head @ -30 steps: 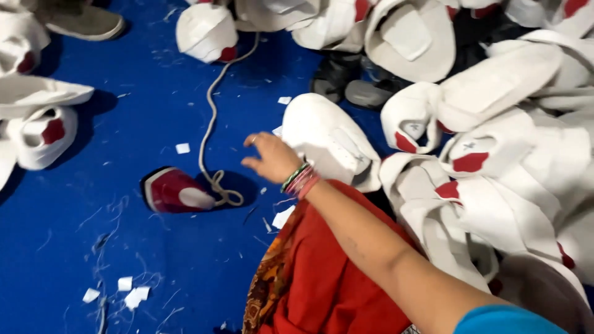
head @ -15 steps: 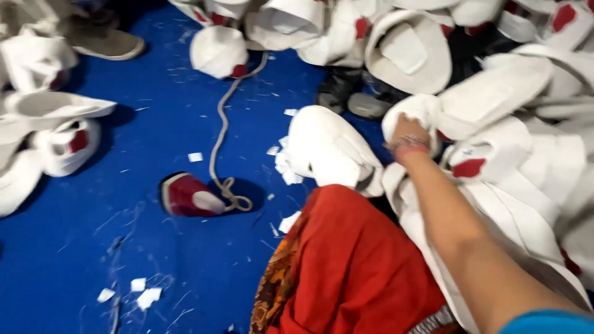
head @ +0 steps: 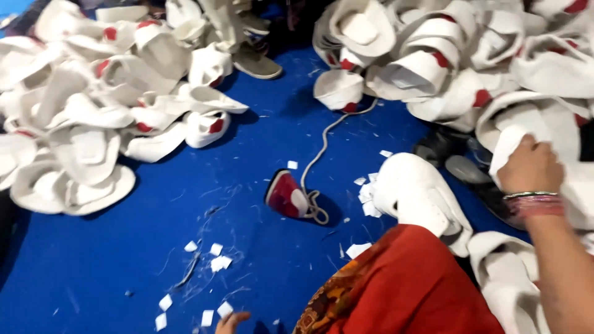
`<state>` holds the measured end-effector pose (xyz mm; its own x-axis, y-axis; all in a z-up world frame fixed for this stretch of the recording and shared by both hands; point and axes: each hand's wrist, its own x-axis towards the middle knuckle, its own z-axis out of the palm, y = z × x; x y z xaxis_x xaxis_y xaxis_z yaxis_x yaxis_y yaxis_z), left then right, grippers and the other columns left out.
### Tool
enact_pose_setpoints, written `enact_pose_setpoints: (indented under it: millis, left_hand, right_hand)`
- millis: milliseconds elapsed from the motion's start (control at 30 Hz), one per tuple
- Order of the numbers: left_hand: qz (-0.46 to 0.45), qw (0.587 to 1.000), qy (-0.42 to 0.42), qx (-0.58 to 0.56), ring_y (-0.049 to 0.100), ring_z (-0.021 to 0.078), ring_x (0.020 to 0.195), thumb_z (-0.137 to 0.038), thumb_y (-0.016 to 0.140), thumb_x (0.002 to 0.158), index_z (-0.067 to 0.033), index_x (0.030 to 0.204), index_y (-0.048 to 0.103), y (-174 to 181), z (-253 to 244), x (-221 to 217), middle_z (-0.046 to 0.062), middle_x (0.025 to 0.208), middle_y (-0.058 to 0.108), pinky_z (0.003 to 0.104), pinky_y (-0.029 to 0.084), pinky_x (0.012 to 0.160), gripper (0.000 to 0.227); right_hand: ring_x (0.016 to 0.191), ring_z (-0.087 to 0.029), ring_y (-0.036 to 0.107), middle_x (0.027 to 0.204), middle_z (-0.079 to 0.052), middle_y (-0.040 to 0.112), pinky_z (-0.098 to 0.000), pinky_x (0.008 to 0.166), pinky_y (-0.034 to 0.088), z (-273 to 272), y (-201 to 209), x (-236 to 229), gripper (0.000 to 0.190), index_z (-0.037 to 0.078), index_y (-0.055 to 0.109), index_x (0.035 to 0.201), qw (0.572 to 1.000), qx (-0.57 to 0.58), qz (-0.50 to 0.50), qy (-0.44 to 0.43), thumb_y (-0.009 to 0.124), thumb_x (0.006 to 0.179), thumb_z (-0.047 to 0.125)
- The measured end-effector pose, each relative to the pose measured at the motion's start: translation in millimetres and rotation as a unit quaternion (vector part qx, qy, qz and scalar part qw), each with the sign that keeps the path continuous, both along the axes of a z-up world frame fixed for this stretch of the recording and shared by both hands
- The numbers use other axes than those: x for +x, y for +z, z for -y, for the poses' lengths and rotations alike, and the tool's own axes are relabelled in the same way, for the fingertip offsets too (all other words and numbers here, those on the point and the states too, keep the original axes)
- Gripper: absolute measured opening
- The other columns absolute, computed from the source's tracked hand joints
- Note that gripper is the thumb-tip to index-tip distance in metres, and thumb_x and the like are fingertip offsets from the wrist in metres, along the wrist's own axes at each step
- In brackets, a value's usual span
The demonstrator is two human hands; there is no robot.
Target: Use a small electric iron to press and prepare white fabric shoe components for assembly.
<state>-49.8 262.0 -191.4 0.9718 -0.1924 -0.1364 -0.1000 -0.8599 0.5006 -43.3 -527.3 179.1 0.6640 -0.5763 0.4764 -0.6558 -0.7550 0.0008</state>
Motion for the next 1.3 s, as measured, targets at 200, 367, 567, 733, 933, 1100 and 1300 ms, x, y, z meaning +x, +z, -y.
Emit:
enact_pose_setpoints:
  millis: [200, 367, 567, 733, 933, 1100, 1300]
  left_hand:
    - [0.12, 0.963, 0.142, -0.195, 0.06, 0.0325, 0.131, -0.023, 0.086, 0.069, -0.0201, 0.116, 0.075, 221.6, 143.8, -8.1, 0.014, 0.138, 0.062, 0.04, 0.047, 0.109, 0.048]
    - [0.059, 0.884, 0.068, -0.459, 0.04, 0.03, 0.146, -0.022, 0.082, 0.075, -0.0081, 0.142, 0.054, 380.9, 181.8, -29.2, 0.015, 0.162, 0.036, 0.042, 0.033, 0.116, 0.074]
    - [-0.113, 0.78, 0.112, -0.605, 0.063, 0.0224, 0.106, -0.016, 0.071, 0.104, 0.0097, 0.135, 0.068, 281.8, 171.2, -38.5, 0.021, 0.122, 0.069, 0.037, 0.051, 0.092, 0.04]
    - [-0.001, 0.641, 0.267, -0.72, 0.067, 0.0128, 0.108, -0.013, 0.062, 0.098, 0.0008, 0.137, 0.055, 325.8, 194.6, -43.4, 0.007, 0.124, 0.071, 0.029, 0.054, 0.094, 0.042]
    - [0.008, 0.712, 0.249, -0.656, 0.062, 0.0166, 0.118, -0.007, 0.067, 0.095, 0.0009, 0.147, 0.044, 295.1, 212.7, -30.1, 0.013, 0.135, 0.064, 0.031, 0.051, 0.1, 0.057]
    - [0.236, 0.839, 0.287, -0.397, 0.061, 0.0231, 0.128, -0.005, 0.065, 0.095, -0.0006, 0.155, 0.036, 340.2, 202.8, -33.5, 0.016, 0.146, 0.055, 0.032, 0.051, 0.106, 0.066]
    - [0.225, 0.913, 0.187, -0.286, 0.061, 0.0358, 0.121, -0.013, 0.074, 0.09, 0.0019, 0.135, 0.056, 321.3, 201.3, -21.3, 0.018, 0.132, 0.06, 0.041, 0.052, 0.1, 0.05]
  right_hand:
    - [0.096, -0.034, 0.072, 0.107, -0.023, 0.073, -0.0414, 0.085, 0.057, -157.9, 173.4, -9.8, 0.033, 0.004, 0.072, 0.128, 0.971, 0.077, 0.072, 0.214, 0.064, 0.105, 0.026]
    - [0.077, -0.016, 0.073, 0.094, -0.009, 0.081, -0.0307, 0.067, 0.057, -257.1, 196.8, 41.4, 0.034, 0.011, 0.078, 0.115, 0.785, 0.344, -0.102, 0.505, 0.062, 0.091, 0.029]
    - [0.091, -0.015, 0.07, 0.103, -0.008, 0.076, -0.0295, 0.082, 0.057, -352.1, 90.7, 99.5, 0.038, -0.003, 0.071, 0.12, 0.502, 0.646, -0.144, 0.557, 0.067, 0.098, 0.028]
    - [0.121, -0.018, 0.064, 0.131, -0.01, 0.063, -0.0375, 0.105, 0.055, -355.8, -34.6, 87.8, 0.052, -0.001, 0.051, 0.142, 0.319, 0.841, 0.05, 0.434, 0.063, 0.103, 0.032]
    - [0.123, -0.027, 0.064, 0.14, -0.015, 0.062, -0.0433, 0.103, 0.053, -385.6, -99.2, 21.1, 0.058, 0.0, 0.048, 0.147, 0.202, 0.955, -0.078, 0.201, 0.061, 0.099, 0.029]
    - [0.122, -0.026, 0.066, 0.139, -0.015, 0.063, -0.0408, 0.105, 0.053, -386.2, -107.4, 25.8, 0.052, -0.003, 0.047, 0.148, 0.156, 0.957, -0.066, 0.235, 0.061, 0.102, 0.017]
    - [0.119, -0.027, 0.068, 0.135, -0.015, 0.065, -0.0408, 0.103, 0.055, -379.7, -108.7, 29.0, 0.047, -0.003, 0.051, 0.143, 0.123, 0.965, -0.088, 0.216, 0.055, 0.104, 0.023]
